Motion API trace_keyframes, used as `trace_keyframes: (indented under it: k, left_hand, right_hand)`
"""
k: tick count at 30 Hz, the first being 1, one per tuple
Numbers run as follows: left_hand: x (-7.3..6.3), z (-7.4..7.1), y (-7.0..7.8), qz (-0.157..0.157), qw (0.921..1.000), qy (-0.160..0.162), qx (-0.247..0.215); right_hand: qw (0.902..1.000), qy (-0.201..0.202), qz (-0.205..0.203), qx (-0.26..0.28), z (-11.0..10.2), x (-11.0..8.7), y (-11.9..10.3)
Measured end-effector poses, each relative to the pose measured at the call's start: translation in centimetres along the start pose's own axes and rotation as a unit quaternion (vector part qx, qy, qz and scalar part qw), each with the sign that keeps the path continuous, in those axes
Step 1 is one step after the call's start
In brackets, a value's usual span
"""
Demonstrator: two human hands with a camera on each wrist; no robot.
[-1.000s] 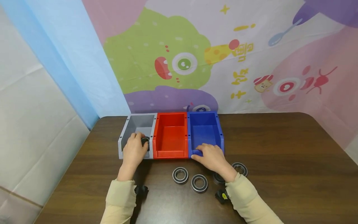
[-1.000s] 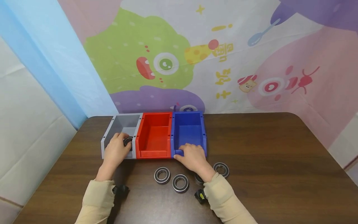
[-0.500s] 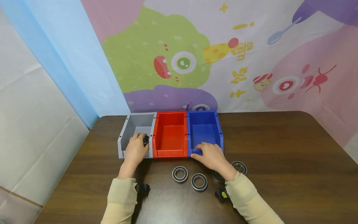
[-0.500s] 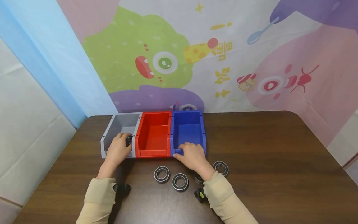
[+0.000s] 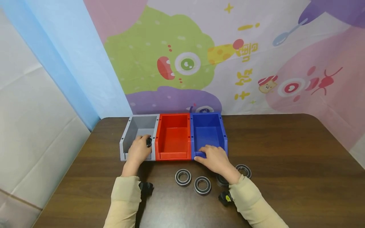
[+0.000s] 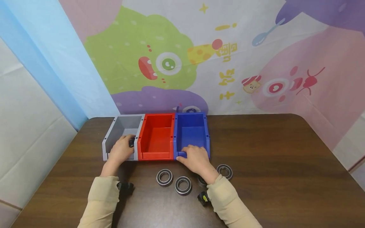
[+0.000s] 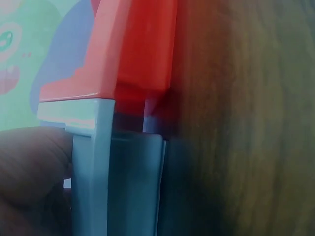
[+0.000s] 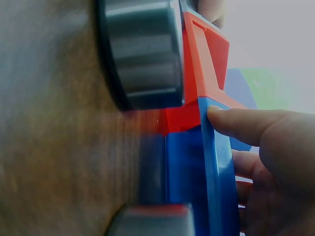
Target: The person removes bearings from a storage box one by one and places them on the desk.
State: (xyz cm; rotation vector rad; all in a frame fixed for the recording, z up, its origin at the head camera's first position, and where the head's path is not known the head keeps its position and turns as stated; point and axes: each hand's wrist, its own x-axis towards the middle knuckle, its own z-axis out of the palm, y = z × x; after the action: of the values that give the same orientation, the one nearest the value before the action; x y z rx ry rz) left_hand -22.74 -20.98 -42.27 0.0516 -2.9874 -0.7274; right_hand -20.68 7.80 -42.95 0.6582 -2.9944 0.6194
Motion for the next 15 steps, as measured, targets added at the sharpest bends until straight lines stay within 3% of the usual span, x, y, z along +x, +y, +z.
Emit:
trace_keyframes:
  k: [8, 15]
  left_hand:
    - [0.04, 0.13, 0.17, -0.010, 0.9999, 0.008, 0.002]
    - [-0.11, 0.27, 0.08, 0.004, 0.9996, 0.024, -0.011]
  right_hand:
    - [1.0000, -0.006, 0.002, 0.000, -0.08, -0.02, -0.03]
    - [0.9999, -0.010, 0.004, 0.003, -0.19, -0.02, -0.10]
